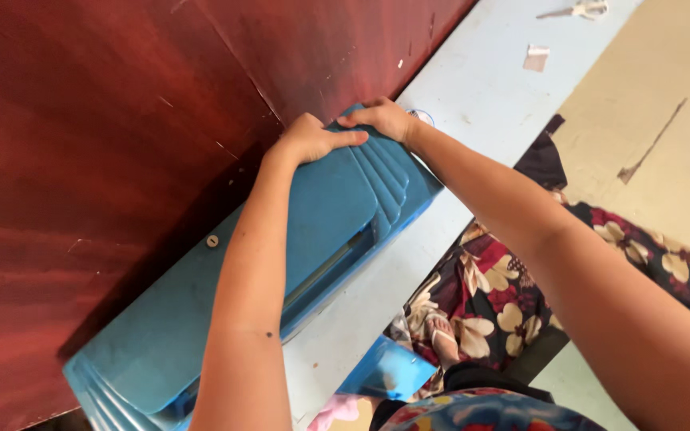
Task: The person assembles a plastic drawer unit by inserting drawers into the frame, marking alignment points with a marker, and adjusting the fit. They repeatedly remove and reinsert drawers to align them correctly.
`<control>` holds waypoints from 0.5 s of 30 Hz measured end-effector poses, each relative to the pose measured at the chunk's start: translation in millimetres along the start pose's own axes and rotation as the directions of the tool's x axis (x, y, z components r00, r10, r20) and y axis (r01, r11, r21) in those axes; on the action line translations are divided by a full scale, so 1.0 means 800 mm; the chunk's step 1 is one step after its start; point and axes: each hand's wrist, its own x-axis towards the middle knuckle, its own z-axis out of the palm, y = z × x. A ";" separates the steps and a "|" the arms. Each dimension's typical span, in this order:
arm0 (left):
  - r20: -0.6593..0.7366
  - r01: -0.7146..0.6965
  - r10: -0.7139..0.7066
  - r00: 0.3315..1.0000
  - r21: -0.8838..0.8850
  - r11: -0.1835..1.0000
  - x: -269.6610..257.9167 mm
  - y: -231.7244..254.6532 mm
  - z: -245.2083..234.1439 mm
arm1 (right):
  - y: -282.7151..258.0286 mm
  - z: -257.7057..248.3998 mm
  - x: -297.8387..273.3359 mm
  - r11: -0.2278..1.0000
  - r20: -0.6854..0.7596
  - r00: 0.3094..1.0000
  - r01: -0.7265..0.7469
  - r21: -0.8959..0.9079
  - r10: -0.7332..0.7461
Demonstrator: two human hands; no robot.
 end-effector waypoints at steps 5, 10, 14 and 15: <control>-0.040 -0.062 0.057 0.998 -0.110 0.992 0.007 -0.018 0.014 | 0.039 -0.020 0.035 0.990 -0.005 0.990 0.142 -0.007 -0.142; -0.241 -0.114 0.087 0.967 -0.101 0.988 0.018 -0.026 0.022 | 0.076 -0.034 0.067 0.934 0.066 0.939 0.343 -0.097 -0.338; -0.707 -0.269 0.394 0.588 0.289 0.919 0.000 -0.035 0.037 | 0.079 -0.034 0.061 0.962 -0.041 0.969 0.238 -0.132 -0.245; -0.792 -0.285 0.466 0.394 0.377 0.881 -0.002 -0.043 0.036 | 0.073 -0.041 0.070 0.950 -0.011 0.959 0.278 -0.144 -0.282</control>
